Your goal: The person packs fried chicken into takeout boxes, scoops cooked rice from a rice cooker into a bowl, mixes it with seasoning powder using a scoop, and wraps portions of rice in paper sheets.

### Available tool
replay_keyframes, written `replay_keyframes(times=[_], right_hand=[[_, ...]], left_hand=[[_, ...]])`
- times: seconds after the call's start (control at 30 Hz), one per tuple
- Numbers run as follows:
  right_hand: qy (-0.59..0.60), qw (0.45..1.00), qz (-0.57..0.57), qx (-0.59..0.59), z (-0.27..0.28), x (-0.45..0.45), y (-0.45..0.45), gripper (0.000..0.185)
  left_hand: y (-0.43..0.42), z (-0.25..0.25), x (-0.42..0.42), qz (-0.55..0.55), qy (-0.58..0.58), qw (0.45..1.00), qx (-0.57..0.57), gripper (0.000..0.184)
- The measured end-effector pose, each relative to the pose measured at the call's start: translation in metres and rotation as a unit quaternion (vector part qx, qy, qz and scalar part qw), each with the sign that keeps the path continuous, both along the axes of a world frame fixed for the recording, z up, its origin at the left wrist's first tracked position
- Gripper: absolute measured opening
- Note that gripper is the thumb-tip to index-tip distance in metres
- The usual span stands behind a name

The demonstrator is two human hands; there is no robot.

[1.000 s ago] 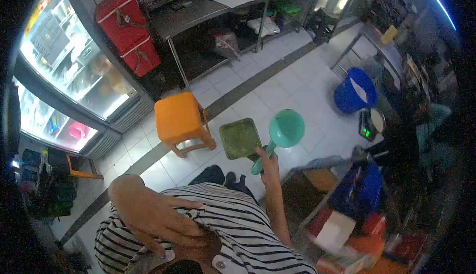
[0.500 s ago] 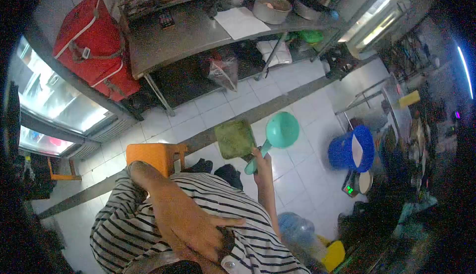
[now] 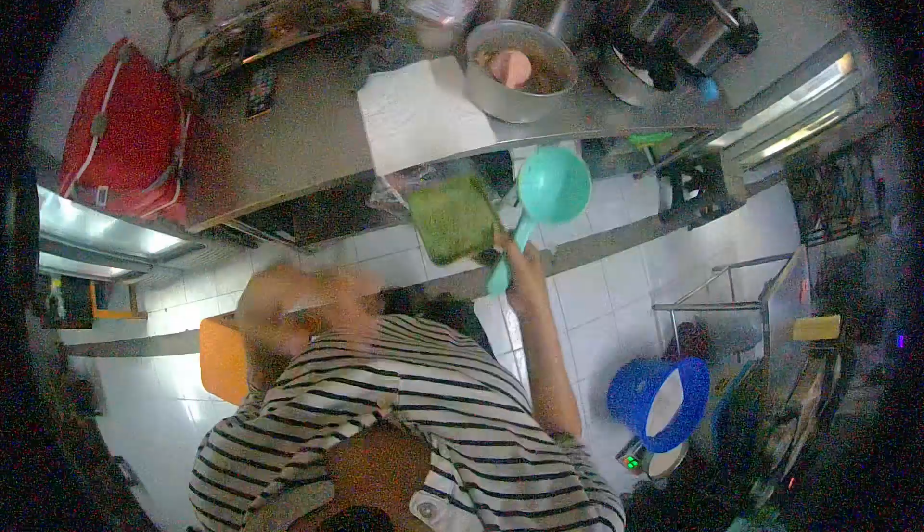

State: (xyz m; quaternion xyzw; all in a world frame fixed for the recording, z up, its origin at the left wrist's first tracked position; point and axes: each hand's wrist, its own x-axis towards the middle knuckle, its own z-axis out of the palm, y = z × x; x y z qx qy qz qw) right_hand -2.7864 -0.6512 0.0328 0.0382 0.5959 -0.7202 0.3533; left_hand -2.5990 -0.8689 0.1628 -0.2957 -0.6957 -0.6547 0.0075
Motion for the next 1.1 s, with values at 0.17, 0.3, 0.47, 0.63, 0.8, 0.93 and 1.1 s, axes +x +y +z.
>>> replay_keyframes(times=[0.17,0.3,0.47,0.63,0.8,0.93,1.1], right_hand=[[-0.016,0.998,0.049,-0.043,0.031,-0.153,0.007,0.037],[-0.028,0.998,0.021,-0.057,0.041,-0.234,0.029,0.034],[0.047,0.997,-0.062,-0.018,0.037,-0.339,0.074,0.034],[0.003,0.996,-0.019,-0.082,0.055,-0.436,0.128,0.044],[0.096,0.987,-0.103,0.079,0.001,-0.582,0.200,0.026],[0.081,0.991,-0.078,0.072,-0.038,-0.696,0.256,0.024],[0.048,0.987,0.129,0.087,-0.032,-0.788,0.270,0.028]], left_hand=[[0.043,-0.087,-0.201,0.417,-0.021,0.895,-0.157,0.119],[0.069,-0.109,-0.319,0.394,0.016,0.915,-0.085,0.128],[0.119,-0.136,-0.455,0.385,0.049,0.921,-0.038,0.123],[0.160,-0.122,-0.572,0.352,0.051,0.934,-0.022,0.113],[0.208,-0.132,-0.702,0.368,0.074,0.926,-0.025,0.110],[0.256,-0.125,-0.805,0.453,0.094,0.883,-0.076,0.109],[0.274,-0.128,-0.905,0.529,0.079,0.821,-0.198,0.110]])
